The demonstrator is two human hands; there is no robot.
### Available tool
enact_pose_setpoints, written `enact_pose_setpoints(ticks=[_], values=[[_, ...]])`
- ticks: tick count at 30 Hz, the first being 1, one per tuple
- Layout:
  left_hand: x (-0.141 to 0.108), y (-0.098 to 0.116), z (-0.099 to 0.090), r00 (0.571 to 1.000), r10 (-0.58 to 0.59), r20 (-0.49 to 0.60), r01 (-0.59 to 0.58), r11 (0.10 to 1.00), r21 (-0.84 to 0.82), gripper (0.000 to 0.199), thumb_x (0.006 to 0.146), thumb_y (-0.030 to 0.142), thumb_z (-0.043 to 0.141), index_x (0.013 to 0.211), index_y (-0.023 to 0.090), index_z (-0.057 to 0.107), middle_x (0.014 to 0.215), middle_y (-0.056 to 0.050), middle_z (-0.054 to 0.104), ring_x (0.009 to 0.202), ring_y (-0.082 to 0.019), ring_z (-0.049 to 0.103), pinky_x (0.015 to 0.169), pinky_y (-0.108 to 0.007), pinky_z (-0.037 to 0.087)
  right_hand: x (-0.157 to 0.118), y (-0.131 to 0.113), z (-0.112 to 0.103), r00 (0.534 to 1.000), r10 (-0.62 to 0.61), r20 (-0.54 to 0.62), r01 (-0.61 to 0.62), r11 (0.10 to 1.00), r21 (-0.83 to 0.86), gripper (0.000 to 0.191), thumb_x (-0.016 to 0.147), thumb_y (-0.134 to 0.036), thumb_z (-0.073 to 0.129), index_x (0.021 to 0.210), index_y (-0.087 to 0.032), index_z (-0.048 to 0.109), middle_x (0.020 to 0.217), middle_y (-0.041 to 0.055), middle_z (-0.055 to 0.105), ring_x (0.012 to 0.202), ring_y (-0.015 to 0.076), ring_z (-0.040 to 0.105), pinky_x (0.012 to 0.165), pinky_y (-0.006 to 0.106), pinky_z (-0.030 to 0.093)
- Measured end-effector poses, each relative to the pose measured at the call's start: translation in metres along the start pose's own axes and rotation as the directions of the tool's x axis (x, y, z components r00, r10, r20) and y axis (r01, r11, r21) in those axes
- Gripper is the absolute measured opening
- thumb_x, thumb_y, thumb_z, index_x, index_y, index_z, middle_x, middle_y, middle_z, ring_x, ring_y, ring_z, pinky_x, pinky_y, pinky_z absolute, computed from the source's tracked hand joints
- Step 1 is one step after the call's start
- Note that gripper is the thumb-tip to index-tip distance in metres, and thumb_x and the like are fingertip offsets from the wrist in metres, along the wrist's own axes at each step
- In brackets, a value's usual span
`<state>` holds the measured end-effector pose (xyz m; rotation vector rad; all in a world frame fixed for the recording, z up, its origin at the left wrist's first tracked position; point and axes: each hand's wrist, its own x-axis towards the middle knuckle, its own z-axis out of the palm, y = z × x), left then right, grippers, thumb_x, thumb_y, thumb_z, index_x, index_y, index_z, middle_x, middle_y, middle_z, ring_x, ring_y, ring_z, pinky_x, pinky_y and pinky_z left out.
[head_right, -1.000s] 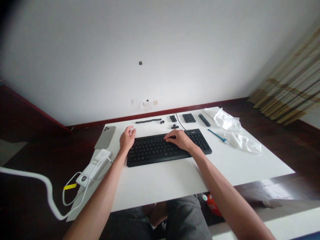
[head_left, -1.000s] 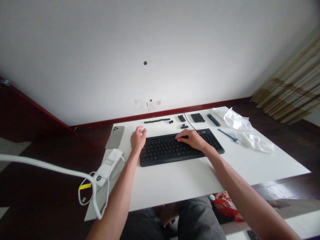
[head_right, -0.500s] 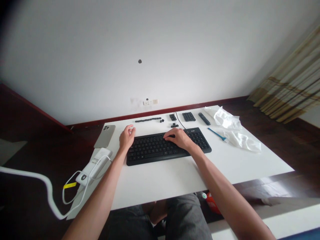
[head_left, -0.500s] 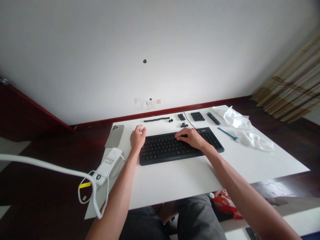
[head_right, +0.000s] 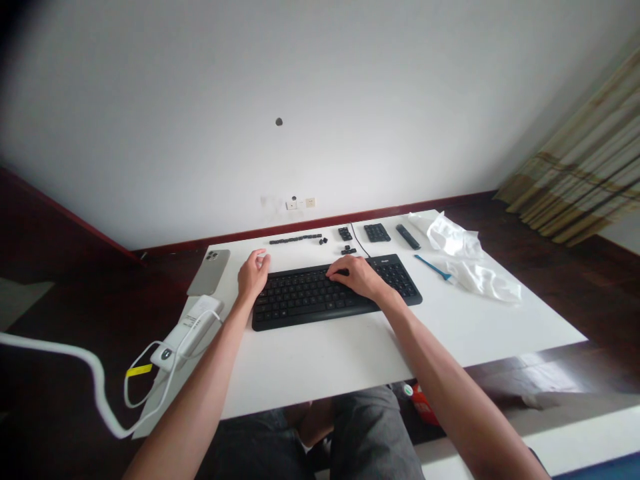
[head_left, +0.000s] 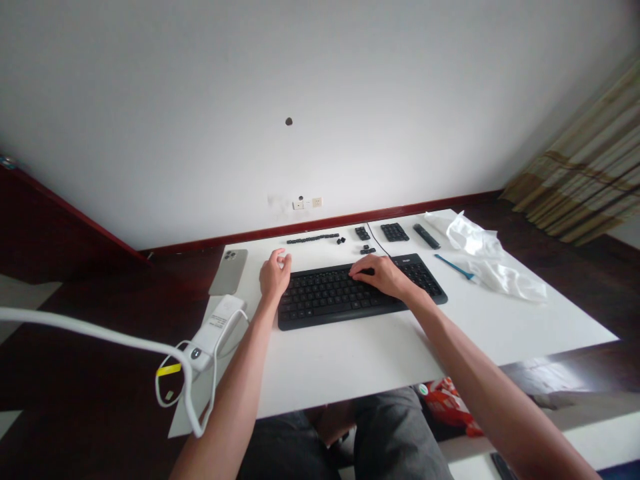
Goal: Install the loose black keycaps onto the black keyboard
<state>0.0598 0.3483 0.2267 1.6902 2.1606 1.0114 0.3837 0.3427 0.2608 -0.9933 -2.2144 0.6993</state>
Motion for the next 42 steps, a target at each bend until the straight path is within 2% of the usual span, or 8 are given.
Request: enact_pose_setpoints(ticks=[10, 15, 17, 19, 23, 25, 30, 42], values=[[0.000, -0.001, 0.000, 0.999, 0.042, -0.011, -0.042, 0.999, 0.016, 0.034, 0.101, 0.043, 0.054, 0.127, 0.025, 0.067, 0.101, -0.004, 0.077, 0.094, -0.023, 0.069, 0.089, -0.033, 0.049, -0.001, 0.002, -0.001, 0.999, -0.016, 0.030, 0.017, 1.000, -0.021, 0.017, 0.094, -0.026, 0.066, 0.097, -0.028, 0.083, 0.105, 0.0016, 0.081, 0.102, 0.0241, 0.074, 0.098, 0.038, 0.055], [-0.011, 0.016, -0.010, 0.963, 0.248, -0.102, -0.231, 0.961, 0.156, 0.029, 0.100, 0.034, 0.056, 0.123, 0.022, 0.068, 0.108, -0.007, 0.075, 0.104, -0.028, 0.064, 0.099, -0.041, 0.046, -0.002, -0.006, -0.005, 0.999, 0.030, -0.021, -0.031, 0.998, -0.047, 0.015, 0.092, -0.027, 0.069, 0.100, -0.029, 0.082, 0.105, 0.0015, 0.080, 0.100, 0.0242, 0.073, 0.092, 0.037, 0.056], [-0.026, 0.035, -0.013, 0.933, 0.347, -0.099, -0.327, 0.929, 0.173, 0.030, 0.100, 0.032, 0.056, 0.124, 0.022, 0.069, 0.116, -0.007, 0.074, 0.109, -0.029, 0.061, 0.101, -0.043, 0.045, -0.003, -0.005, -0.007, 0.995, 0.060, -0.086, -0.064, 0.996, -0.056, 0.014, 0.092, -0.030, 0.069, 0.099, -0.028, 0.081, 0.104, 0.0024, 0.080, 0.100, 0.0247, 0.072, 0.091, 0.037, 0.056], [-0.048, 0.059, -0.013, 0.882, 0.472, -0.006, -0.467, 0.873, 0.141, 0.031, 0.101, 0.033, 0.056, 0.127, 0.023, 0.068, 0.126, -0.007, 0.072, 0.115, -0.028, 0.059, 0.104, -0.044, 0.044, -0.003, -0.001, -0.010, 0.978, 0.101, -0.182, -0.116, 0.991, -0.069, 0.015, 0.092, -0.032, 0.069, 0.097, -0.027, 0.081, 0.102, 0.0031, 0.080, 0.097, 0.0249, 0.072, 0.089, 0.037, 0.056], [-0.097, 0.100, -0.002, 0.704, 0.676, 0.219, -0.695, 0.719, 0.014, 0.047, 0.098, 0.044, 0.060, 0.142, 0.028, 0.061, 0.148, -0.004, 0.062, 0.130, -0.030, 0.051, 0.112, -0.048, 0.041, -0.004, 0.012, -0.012, 0.928, 0.200, -0.313, -0.223, 0.974, -0.039, 0.016, 0.091, -0.035, 0.069, 0.095, -0.024, 0.081, 0.094, 0.0029, 0.080, 0.085, 0.0226, 0.071, 0.081, 0.035, 0.054], [-0.114, 0.109, 0.005, 0.660, 0.696, 0.284, -0.724, 0.690, -0.008, 0.058, 0.094, 0.049, 0.064, 0.149, 0.030, 0.056, 0.156, -0.003, 0.054, 0.135, -0.032, 0.047, 0.115, -0.051, 0.038, -0.004, 0.016, -0.011, 0.917, 0.229, -0.326, -0.249, 0.968, -0.019, 0.017, 0.091, -0.036, 0.069, 0.095, -0.024, 0.080, 0.092, 0.0030, 0.080, 0.081, 0.0218, 0.070, 0.080, 0.035, 0.054], [-0.126, 0.104, 0.016, 0.661, 0.664, 0.350, -0.714, 0.700, 0.020, 0.065, 0.090, 0.053, 0.069, 0.151, 0.033, 0.054, 0.160, -0.005, 0.047, 0.139, -0.035, 0.043, 0.118, -0.055, 0.036, -0.004, 0.019, -0.008, 0.918, 0.247, -0.309, -0.263, 0.965, -0.008, 0.020, 0.089, -0.038, 0.069, 0.094, -0.023, 0.081, 0.083, 0.0025, 0.078, 0.074, 0.0202, 0.067, 0.077, 0.033, 0.053], [-0.125, 0.104, 0.016, 0.675, 0.656, 0.339, -0.702, 0.712, 0.020, 0.067, 0.089, 0.051, 0.071, 0.151, 0.035, 0.053, 0.160, -0.006, 0.045, 0.137, -0.035, 0.045, 0.116, -0.054, 0.039, -0.003, 0.020, -0.005, 0.919, 0.251, -0.303, -0.266, 0.964, -0.008, 0.024, 0.089, -0.042, 0.068, 0.096, -0.023, 0.081, 0.085, 0.0033, 0.080, 0.073, 0.0205, 0.067, 0.073, 0.032, 0.052]])
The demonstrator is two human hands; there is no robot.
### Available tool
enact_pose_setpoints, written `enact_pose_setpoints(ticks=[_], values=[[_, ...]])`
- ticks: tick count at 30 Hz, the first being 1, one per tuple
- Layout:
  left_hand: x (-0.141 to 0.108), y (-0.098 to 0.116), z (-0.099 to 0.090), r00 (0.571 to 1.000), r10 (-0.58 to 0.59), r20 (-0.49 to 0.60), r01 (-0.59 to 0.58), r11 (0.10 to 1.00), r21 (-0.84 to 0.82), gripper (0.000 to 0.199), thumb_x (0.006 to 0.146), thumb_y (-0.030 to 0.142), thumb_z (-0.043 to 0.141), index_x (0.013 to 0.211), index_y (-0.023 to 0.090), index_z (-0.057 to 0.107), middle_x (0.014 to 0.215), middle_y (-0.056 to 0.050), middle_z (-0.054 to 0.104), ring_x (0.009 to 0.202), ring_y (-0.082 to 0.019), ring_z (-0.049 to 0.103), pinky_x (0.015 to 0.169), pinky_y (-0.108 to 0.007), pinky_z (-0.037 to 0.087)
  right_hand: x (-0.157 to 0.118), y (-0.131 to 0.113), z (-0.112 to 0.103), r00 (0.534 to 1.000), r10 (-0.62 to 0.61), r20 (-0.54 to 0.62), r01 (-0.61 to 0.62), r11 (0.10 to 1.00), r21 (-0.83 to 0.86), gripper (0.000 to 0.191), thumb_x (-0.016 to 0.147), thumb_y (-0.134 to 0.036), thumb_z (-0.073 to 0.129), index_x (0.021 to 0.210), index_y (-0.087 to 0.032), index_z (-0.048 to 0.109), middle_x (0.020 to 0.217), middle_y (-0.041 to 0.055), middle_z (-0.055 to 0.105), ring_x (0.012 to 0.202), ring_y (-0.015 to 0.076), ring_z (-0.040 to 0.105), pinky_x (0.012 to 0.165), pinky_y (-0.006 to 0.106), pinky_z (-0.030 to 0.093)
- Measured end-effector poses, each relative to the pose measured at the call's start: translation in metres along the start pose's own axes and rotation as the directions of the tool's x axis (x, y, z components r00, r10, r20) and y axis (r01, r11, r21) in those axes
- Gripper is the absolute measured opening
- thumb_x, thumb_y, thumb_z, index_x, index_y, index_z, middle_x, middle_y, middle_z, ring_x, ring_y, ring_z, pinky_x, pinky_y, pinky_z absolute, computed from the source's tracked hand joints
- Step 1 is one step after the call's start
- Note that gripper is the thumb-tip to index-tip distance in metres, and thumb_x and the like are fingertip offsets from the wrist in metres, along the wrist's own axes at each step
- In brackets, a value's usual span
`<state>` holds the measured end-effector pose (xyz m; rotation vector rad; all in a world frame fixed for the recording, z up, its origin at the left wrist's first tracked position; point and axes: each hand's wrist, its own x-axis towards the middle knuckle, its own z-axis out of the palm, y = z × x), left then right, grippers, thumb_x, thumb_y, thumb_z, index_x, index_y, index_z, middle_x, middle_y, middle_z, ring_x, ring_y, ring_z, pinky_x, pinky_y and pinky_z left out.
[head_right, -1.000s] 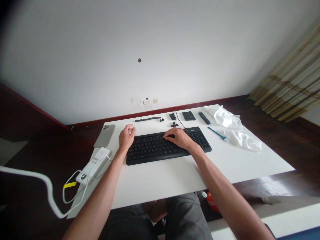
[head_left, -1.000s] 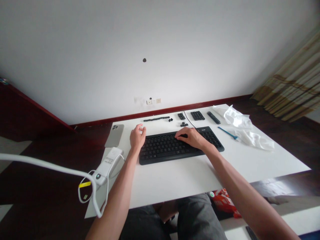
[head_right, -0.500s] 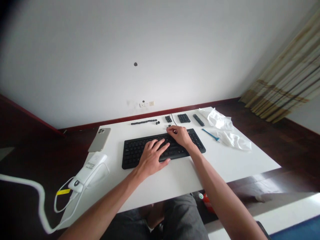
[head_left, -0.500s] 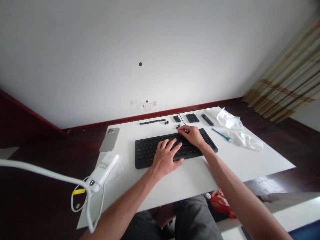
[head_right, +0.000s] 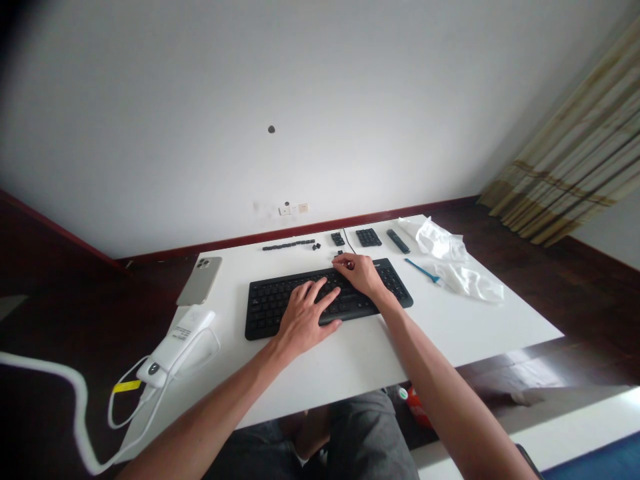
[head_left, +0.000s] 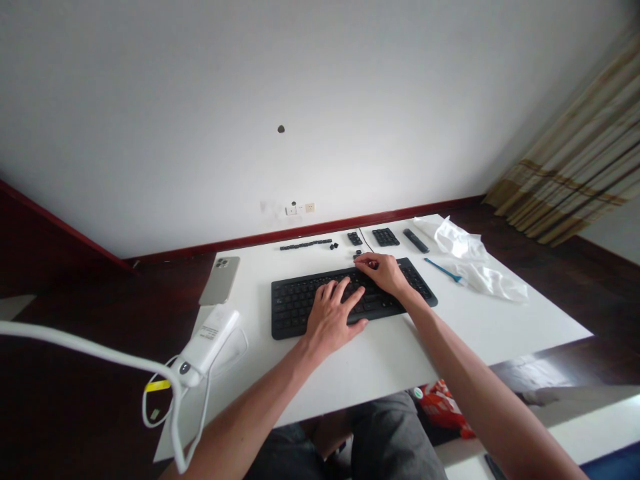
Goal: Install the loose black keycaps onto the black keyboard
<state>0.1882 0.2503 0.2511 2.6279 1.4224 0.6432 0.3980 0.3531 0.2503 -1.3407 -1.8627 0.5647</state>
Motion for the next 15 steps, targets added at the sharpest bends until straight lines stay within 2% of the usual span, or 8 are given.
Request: enact_pose_setpoints(ticks=[10, 13, 15], values=[[-0.001, -0.001, 0.003, 1.000, -0.006, -0.019, 0.006, 1.000, 0.000, 0.073, 0.088, 0.054, 0.072, 0.153, 0.029, 0.051, 0.154, -0.010, 0.052, 0.137, -0.035, 0.046, 0.118, -0.054, 0.037, 0.000, 0.003, 0.002, 1.000, 0.009, -0.008, -0.009, 0.999, 0.037, 0.028, 0.088, -0.047, 0.069, 0.095, -0.023, 0.081, 0.087, 0.0037, 0.079, 0.075, 0.0212, 0.067, 0.077, 0.035, 0.052], [-0.001, 0.000, 0.004, 1.000, -0.010, -0.025, 0.010, 1.000, 0.004, 0.071, 0.088, 0.053, 0.072, 0.152, 0.029, 0.052, 0.154, -0.010, 0.051, 0.137, -0.035, 0.046, 0.117, -0.055, 0.038, 0.003, -0.014, 0.004, 0.996, 0.080, -0.049, -0.065, 0.964, 0.257, 0.034, 0.085, -0.055, 0.072, 0.085, -0.021, 0.074, 0.076, 0.0027, 0.072, 0.068, 0.0180, 0.060, 0.068, 0.032, 0.049], [-0.001, -0.001, 0.005, 1.000, -0.006, -0.025, 0.006, 1.000, 0.006, 0.071, 0.089, 0.054, 0.071, 0.152, 0.028, 0.052, 0.155, -0.011, 0.051, 0.137, -0.036, 0.046, 0.117, -0.055, 0.038, 0.007, -0.037, 0.002, 0.988, 0.145, -0.053, -0.099, 0.859, 0.503, 0.044, 0.084, -0.061, 0.072, 0.067, -0.022, 0.059, 0.059, -0.0023, 0.054, 0.057, 0.0134, 0.047, 0.057, 0.028, 0.042]])
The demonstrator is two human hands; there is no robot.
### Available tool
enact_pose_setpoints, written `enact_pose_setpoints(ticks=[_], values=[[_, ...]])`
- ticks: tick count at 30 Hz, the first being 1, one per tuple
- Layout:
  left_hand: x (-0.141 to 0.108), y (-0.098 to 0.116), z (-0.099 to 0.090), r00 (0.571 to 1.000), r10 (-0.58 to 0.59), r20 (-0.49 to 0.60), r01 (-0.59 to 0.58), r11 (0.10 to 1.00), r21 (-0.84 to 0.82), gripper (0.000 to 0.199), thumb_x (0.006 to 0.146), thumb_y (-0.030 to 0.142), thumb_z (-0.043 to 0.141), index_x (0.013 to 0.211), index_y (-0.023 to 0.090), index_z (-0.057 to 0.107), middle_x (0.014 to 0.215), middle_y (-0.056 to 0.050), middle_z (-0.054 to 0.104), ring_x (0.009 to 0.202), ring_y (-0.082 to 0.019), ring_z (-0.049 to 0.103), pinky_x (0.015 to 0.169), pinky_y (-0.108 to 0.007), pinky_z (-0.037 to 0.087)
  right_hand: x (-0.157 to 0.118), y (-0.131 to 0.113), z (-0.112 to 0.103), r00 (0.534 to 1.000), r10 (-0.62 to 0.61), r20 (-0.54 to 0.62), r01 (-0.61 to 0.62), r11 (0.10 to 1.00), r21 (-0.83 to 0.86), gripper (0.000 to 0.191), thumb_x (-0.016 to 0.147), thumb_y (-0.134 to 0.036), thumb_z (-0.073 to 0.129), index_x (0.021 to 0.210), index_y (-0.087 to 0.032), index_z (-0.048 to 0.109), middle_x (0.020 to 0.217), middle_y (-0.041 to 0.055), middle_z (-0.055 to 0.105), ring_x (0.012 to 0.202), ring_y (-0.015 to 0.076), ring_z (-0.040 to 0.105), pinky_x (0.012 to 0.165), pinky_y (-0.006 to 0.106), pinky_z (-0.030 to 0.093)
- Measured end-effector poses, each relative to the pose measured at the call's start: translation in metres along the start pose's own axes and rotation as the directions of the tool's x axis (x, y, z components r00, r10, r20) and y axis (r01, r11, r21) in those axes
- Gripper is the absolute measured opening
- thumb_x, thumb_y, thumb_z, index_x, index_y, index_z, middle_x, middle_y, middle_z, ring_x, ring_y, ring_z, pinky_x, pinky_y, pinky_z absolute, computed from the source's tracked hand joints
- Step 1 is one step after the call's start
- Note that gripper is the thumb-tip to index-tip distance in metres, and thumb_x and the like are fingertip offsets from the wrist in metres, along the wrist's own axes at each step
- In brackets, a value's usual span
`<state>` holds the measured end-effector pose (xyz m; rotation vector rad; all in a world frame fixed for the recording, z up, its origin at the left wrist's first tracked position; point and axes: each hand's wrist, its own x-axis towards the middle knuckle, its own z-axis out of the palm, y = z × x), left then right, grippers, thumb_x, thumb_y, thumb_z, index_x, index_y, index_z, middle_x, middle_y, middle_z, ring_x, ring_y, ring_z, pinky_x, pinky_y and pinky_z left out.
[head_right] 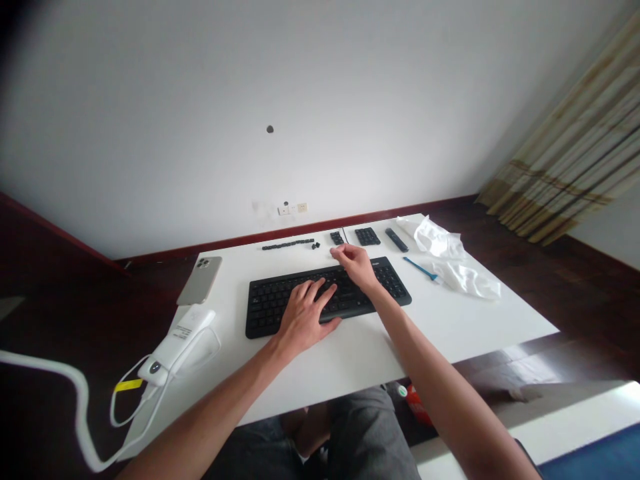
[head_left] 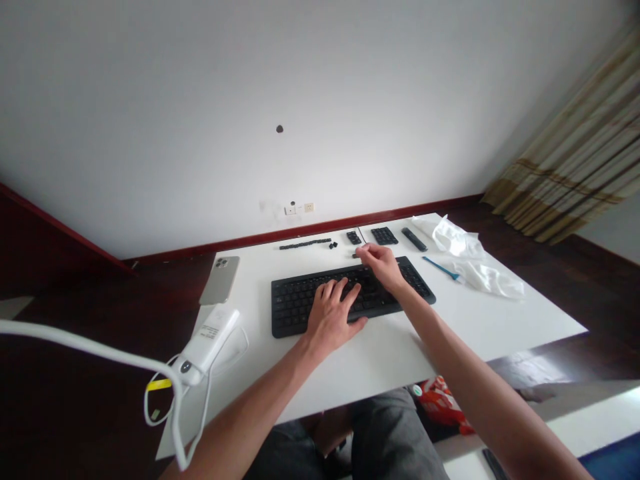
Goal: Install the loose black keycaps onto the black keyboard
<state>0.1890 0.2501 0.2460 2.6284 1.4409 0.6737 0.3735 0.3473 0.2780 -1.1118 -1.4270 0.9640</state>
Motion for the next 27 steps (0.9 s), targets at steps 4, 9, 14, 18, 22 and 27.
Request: enact_pose_setpoints(ticks=[4, 9, 14, 18, 22, 27], values=[[-0.001, -0.001, 0.002, 1.000, 0.007, 0.007, -0.007, 1.000, 0.006, 0.071, 0.089, 0.054, 0.070, 0.152, 0.028, 0.052, 0.155, -0.011, 0.051, 0.137, -0.036, 0.047, 0.117, -0.055, 0.038, 0.008, -0.059, 0.015, 0.964, 0.099, 0.246, -0.198, 0.885, 0.420, 0.066, 0.086, -0.067, 0.067, 0.059, -0.025, 0.024, 0.051, -0.0097, 0.016, 0.044, 0.0079, 0.014, 0.042, 0.026, 0.020], [0.000, -0.002, 0.001, 1.000, -0.001, 0.002, 0.001, 1.000, 0.001, 0.074, 0.087, 0.054, 0.072, 0.153, 0.027, 0.051, 0.155, -0.011, 0.052, 0.137, -0.036, 0.046, 0.117, -0.055, 0.038, 0.016, -0.070, 0.039, 0.888, 0.113, 0.447, -0.329, 0.833, 0.445, 0.067, 0.083, -0.067, 0.071, 0.058, -0.025, 0.025, 0.049, -0.0108, 0.015, 0.043, 0.0065, 0.010, 0.040, 0.025, 0.012], [0.000, -0.002, 0.001, 1.000, 0.011, -0.002, -0.011, 1.000, -0.011, 0.063, 0.087, 0.056, 0.072, 0.141, 0.025, 0.062, 0.144, -0.013, 0.059, 0.134, -0.035, 0.049, 0.116, -0.052, 0.039, 0.012, -0.011, 0.063, 0.907, 0.211, 0.366, -0.301, 0.930, 0.210, 0.069, 0.078, -0.071, 0.074, 0.056, -0.027, 0.025, 0.046, -0.0100, 0.018, 0.043, 0.0074, 0.014, 0.043, 0.027, 0.011], [-0.002, -0.003, 0.003, 1.000, 0.010, -0.012, -0.010, 1.000, 0.006, 0.068, 0.090, 0.057, 0.068, 0.149, 0.026, 0.055, 0.153, -0.012, 0.052, 0.137, -0.036, 0.046, 0.117, -0.055, 0.037, 0.029, -0.002, 0.053, 0.989, -0.064, 0.131, 0.078, 0.991, -0.105, 0.057, 0.091, -0.064, 0.062, 0.059, -0.024, 0.038, 0.050, -0.0059, 0.033, 0.048, 0.0107, 0.029, 0.049, 0.028, 0.026], [-0.002, -0.003, 0.002, 1.000, 0.010, -0.002, -0.010, 1.000, 0.002, 0.072, 0.089, 0.058, 0.068, 0.151, 0.026, 0.053, 0.153, -0.012, 0.052, 0.138, -0.036, 0.046, 0.117, -0.054, 0.037, 0.058, 0.007, 0.034, 0.949, -0.273, 0.158, 0.314, 0.763, -0.565, 0.015, 0.091, -0.034, 0.068, 0.084, -0.021, 0.071, 0.078, 0.0016, 0.066, 0.069, 0.0162, 0.057, 0.069, 0.030, 0.044], [-0.001, -0.004, -0.002, 1.000, 0.014, 0.003, -0.014, 1.000, 0.001, 0.072, 0.089, 0.060, 0.068, 0.150, 0.025, 0.053, 0.151, -0.012, 0.054, 0.136, -0.034, 0.047, 0.117, -0.052, 0.038, 0.075, 0.040, 0.027, 0.926, -0.176, 0.333, 0.366, 0.630, -0.685, 0.034, 0.088, -0.013, 0.067, 0.120, -0.019, 0.075, 0.124, 0.0127, 0.072, 0.090, 0.0215, 0.070, 0.088, 0.035, 0.053]])
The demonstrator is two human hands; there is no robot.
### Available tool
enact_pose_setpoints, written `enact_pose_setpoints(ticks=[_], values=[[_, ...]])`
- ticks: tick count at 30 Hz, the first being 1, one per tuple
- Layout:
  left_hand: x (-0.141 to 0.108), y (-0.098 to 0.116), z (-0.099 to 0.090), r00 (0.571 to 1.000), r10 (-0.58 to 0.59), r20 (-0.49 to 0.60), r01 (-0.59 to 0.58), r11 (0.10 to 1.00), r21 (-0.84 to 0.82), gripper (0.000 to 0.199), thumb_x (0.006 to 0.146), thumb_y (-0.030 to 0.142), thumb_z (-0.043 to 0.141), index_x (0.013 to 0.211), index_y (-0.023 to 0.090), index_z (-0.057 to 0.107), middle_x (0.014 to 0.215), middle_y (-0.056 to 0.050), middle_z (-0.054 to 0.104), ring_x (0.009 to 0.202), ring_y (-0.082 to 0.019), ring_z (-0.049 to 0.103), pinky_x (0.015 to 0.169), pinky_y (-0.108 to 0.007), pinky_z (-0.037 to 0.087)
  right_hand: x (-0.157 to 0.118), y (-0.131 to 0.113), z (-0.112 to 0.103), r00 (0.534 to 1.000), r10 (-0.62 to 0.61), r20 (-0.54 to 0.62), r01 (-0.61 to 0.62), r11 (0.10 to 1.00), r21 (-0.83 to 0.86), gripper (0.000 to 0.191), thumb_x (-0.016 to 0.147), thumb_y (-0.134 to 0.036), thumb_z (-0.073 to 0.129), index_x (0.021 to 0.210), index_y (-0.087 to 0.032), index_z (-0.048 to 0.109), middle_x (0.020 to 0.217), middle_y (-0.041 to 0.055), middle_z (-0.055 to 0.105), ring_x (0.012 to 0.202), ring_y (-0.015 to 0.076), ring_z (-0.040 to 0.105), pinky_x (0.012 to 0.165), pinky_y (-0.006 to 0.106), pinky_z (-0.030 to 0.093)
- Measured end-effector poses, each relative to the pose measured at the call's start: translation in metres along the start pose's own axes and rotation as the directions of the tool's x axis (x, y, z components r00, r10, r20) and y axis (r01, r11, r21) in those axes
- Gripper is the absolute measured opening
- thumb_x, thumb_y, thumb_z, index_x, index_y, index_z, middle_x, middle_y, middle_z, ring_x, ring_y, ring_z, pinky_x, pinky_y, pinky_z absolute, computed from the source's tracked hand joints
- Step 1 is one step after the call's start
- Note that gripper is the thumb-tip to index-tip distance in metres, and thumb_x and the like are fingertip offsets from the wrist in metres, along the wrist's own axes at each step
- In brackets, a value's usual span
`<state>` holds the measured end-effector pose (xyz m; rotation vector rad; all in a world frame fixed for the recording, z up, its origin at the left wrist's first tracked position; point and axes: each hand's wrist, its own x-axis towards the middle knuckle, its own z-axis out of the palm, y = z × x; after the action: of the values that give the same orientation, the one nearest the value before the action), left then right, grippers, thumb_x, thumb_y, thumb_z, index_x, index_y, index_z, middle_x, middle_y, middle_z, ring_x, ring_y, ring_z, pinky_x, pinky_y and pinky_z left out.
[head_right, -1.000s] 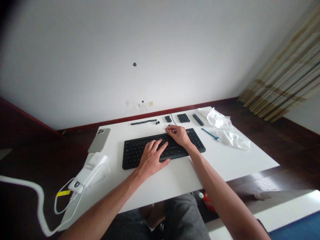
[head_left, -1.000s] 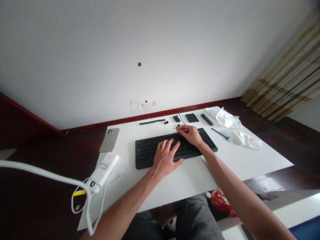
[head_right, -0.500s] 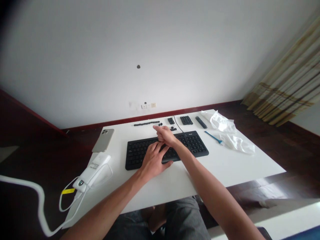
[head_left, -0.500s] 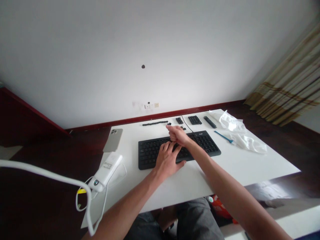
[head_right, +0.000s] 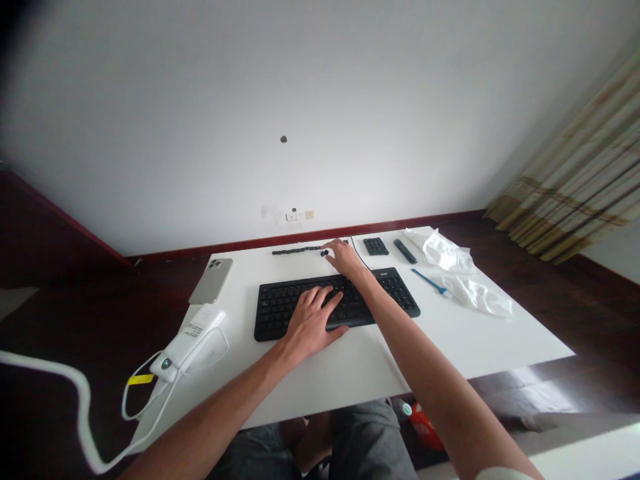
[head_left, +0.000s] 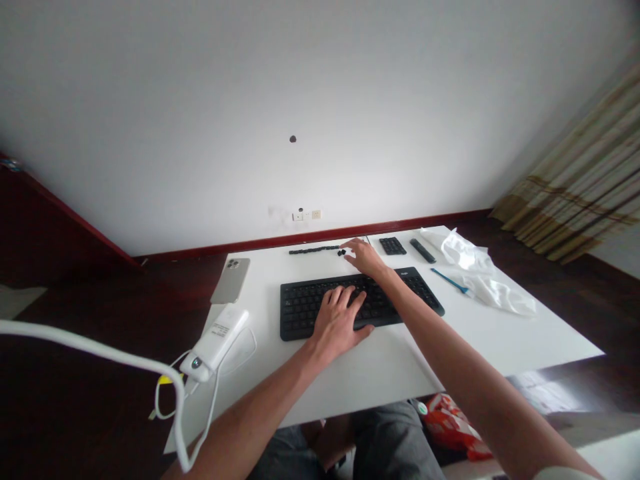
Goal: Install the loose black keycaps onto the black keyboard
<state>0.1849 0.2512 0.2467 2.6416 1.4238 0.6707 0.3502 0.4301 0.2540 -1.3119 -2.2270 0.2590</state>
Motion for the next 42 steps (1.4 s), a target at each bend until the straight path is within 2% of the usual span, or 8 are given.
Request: enact_pose_setpoints(ticks=[6, 10, 15, 17, 20, 25, 34, 42], values=[[0.000, 0.000, 0.000, 1.000, -0.002, -0.013, 0.002, 1.000, 0.000, 0.071, 0.087, 0.060, 0.070, 0.148, 0.026, 0.056, 0.149, -0.011, 0.055, 0.135, -0.034, 0.047, 0.116, -0.051, 0.040, 0.006, 0.006, 0.017, 0.995, -0.098, 0.002, 0.098, 0.994, -0.058, 0.029, 0.089, -0.010, 0.066, 0.112, -0.021, 0.079, 0.120, 0.0100, 0.077, 0.108, 0.0266, 0.069, 0.102, 0.042, 0.051], [0.000, 0.000, 0.000, 1.000, -0.013, -0.015, 0.013, 1.000, -0.002, 0.072, 0.087, 0.061, 0.070, 0.148, 0.025, 0.056, 0.147, -0.011, 0.057, 0.134, -0.034, 0.048, 0.115, -0.051, 0.041, 0.010, 0.005, 0.021, 0.991, -0.137, 0.010, 0.137, 0.989, -0.056, 0.022, 0.086, -0.010, 0.067, 0.095, -0.022, 0.082, 0.103, 0.0076, 0.081, 0.106, 0.0280, 0.068, 0.101, 0.042, 0.053], [0.001, 0.000, -0.004, 1.000, -0.008, -0.007, 0.008, 1.000, -0.019, 0.073, 0.086, 0.061, 0.071, 0.147, 0.025, 0.056, 0.146, -0.011, 0.058, 0.133, -0.034, 0.049, 0.114, -0.051, 0.042, -0.006, -0.008, 0.016, 0.999, -0.043, -0.033, 0.048, 0.986, 0.161, 0.016, 0.087, -0.020, 0.069, 0.096, -0.023, 0.082, 0.101, 0.0068, 0.081, 0.099, 0.0270, 0.071, 0.096, 0.044, 0.056], [0.002, -0.002, -0.006, 1.000, -0.013, -0.006, 0.012, 0.999, -0.036, 0.070, 0.088, 0.060, 0.070, 0.147, 0.025, 0.056, 0.144, -0.011, 0.060, 0.132, -0.033, 0.051, 0.113, -0.051, 0.043, -0.019, -0.015, 0.011, 0.999, 0.048, -0.013, -0.040, 0.934, 0.356, 0.015, 0.088, -0.028, 0.071, 0.098, -0.023, 0.081, 0.103, 0.0062, 0.081, 0.096, 0.0253, 0.073, 0.092, 0.043, 0.058], [0.004, -0.006, -0.006, 1.000, -0.020, -0.018, 0.018, 0.997, -0.075, 0.061, 0.093, 0.055, 0.066, 0.146, 0.025, 0.058, 0.142, -0.010, 0.063, 0.130, -0.032, 0.053, 0.111, -0.049, 0.044, -0.043, -0.021, 0.001, 0.983, 0.169, 0.070, -0.174, 0.743, 0.646, 0.023, 0.082, -0.040, 0.079, 0.096, -0.022, 0.079, 0.107, 0.0074, 0.081, 0.102, 0.0260, 0.075, 0.095, 0.042, 0.059], [0.008, -0.017, -0.008, 0.998, -0.038, -0.059, 0.029, 0.989, -0.147, 0.044, 0.097, 0.037, 0.063, 0.138, 0.023, 0.062, 0.130, -0.007, 0.070, 0.118, -0.027, 0.059, 0.105, -0.044, 0.049, -0.071, -0.015, -0.013, 0.945, 0.260, 0.196, -0.302, 0.471, 0.829, 0.033, 0.074, -0.045, 0.088, 0.093, -0.022, 0.075, 0.110, 0.0089, 0.080, 0.098, 0.0241, 0.076, 0.097, 0.041, 0.058], [0.015, -0.039, -0.016, 0.923, -0.244, -0.297, 0.134, 0.928, -0.347, 0.032, 0.095, 0.025, 0.070, 0.126, 0.024, 0.064, 0.099, -0.003, 0.071, 0.097, -0.022, 0.063, 0.094, -0.038, 0.052, -0.074, -0.018, -0.019, 0.962, 0.172, 0.211, -0.260, 0.357, 0.897, 0.030, 0.069, -0.033, 0.094, 0.090, -0.022, 0.075, 0.102, 0.0038, 0.080, 0.096, 0.0193, 0.075, 0.096, 0.037, 0.058], [0.020, -0.040, -0.020, 0.926, -0.212, -0.312, 0.011, 0.843, -0.538, 0.017, 0.098, 0.021, 0.066, 0.114, 0.024, 0.070, 0.099, -0.002, 0.069, 0.086, -0.015, 0.062, 0.083, -0.030, 0.053, -0.077, -0.024, -0.015, 0.952, 0.108, 0.285, -0.304, 0.300, 0.904, 0.031, 0.069, -0.034, 0.094, 0.093, -0.023, 0.078, 0.096, 0.0036, 0.081, 0.089, 0.0195, 0.076, 0.089, 0.036, 0.060]])
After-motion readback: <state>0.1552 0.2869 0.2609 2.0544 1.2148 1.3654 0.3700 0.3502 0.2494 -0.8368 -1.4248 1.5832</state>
